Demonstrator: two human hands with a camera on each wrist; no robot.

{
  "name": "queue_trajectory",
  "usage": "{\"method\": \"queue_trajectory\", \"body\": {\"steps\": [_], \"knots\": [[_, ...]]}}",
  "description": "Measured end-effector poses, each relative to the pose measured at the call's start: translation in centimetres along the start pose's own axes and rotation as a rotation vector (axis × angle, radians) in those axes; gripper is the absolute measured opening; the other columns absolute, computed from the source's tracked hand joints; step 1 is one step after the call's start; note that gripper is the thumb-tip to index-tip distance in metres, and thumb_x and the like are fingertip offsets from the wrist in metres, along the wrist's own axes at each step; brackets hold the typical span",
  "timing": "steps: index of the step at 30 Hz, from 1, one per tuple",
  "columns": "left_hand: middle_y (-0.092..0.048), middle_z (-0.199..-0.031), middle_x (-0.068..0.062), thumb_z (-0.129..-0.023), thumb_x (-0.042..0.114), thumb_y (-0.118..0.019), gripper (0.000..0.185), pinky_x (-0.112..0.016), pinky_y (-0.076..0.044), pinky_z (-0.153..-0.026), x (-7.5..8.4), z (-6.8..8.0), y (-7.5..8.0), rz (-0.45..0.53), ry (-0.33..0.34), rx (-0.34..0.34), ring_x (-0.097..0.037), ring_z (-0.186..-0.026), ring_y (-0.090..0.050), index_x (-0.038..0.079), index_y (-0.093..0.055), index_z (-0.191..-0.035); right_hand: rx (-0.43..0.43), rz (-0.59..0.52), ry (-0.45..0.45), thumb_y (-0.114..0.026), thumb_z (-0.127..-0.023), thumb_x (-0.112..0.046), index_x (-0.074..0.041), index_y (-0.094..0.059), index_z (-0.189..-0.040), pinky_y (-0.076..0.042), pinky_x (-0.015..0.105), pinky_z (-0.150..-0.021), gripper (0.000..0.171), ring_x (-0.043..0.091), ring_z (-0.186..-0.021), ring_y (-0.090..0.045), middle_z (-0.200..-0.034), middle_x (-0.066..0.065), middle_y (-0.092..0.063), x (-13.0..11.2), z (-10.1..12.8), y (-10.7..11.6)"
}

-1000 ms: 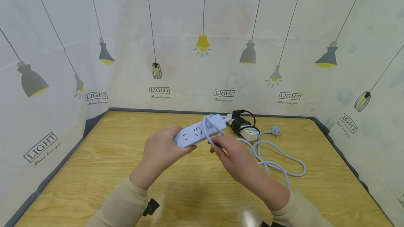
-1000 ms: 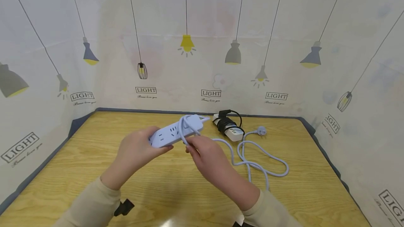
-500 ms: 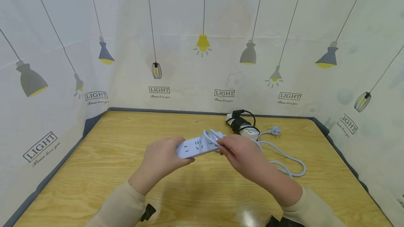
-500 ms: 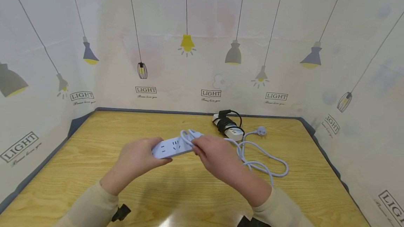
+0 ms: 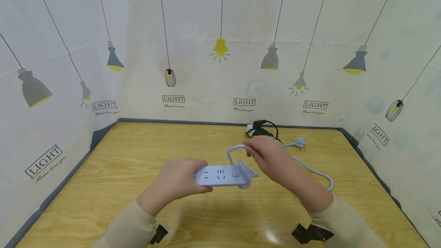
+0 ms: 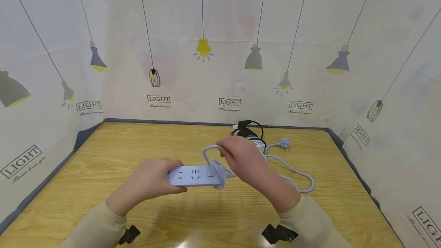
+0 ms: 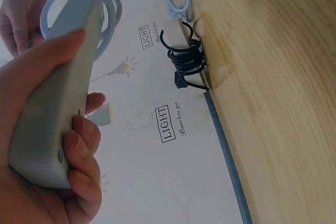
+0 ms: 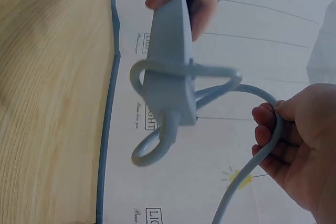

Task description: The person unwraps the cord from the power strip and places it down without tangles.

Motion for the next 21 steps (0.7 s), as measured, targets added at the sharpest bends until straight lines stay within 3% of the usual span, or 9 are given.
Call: {"method": "queue_trajectory", "body": {"steps": [6, 15, 21], "knots": [[-0.064, -0.077, 0.013, -0.066, 0.050, -0.084, 0.044, -0.024, -0.039, -0.051, 0.3, 0.3, 0.5, 0.007, -0.057, 0.043, -0.003, -0.060, -0.050, 0.020, -0.068, -0.094, 0.000, 0.014, -0.063, -0.066, -0.089, 0.003, 0.000, -0.070, -0.098, -0.051, 0.034, -0.070, 0.011, 0.015, -0.074, -0.058, -0.079, -0.001, -0.063, 2.0, 0.0, -0.3], [-0.064, -0.079, 0.014, -0.066, 0.049, -0.085, 0.043, -0.023, -0.040, -0.054, -0.1, 0.8, 1.4, 0.054, -0.064, 0.115, -0.001, -0.062, -0.052, 0.021, -0.068, -0.095, -0.016, 0.030, -0.116, -0.066, -0.089, 0.004, 0.000, -0.071, -0.105, -0.051, 0.034, -0.070, 0.017, 0.016, -0.077, -0.058, -0.082, 0.000, -0.064, 3.5, 0.7, -0.8], [-0.063, -0.078, 0.015, -0.067, 0.047, -0.085, 0.041, -0.021, -0.040, -0.054, -0.1, 1.0, 2.2, 0.091, -0.060, 0.140, 0.000, -0.062, -0.050, 0.020, -0.068, -0.093, -0.021, 0.031, -0.105, -0.066, -0.088, 0.005, 0.000, -0.072, -0.102, -0.050, 0.032, -0.066, 0.016, 0.014, -0.072, -0.058, -0.080, 0.000, -0.064, 3.9, 1.0, -1.2]]}}
Point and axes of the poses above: each hand's wrist, its own z-axis away from the middle knuckle, its own y-axis out of the back of the hand, x = y × z, the point moved 10 cm from there along -z, towards the middle knuckle
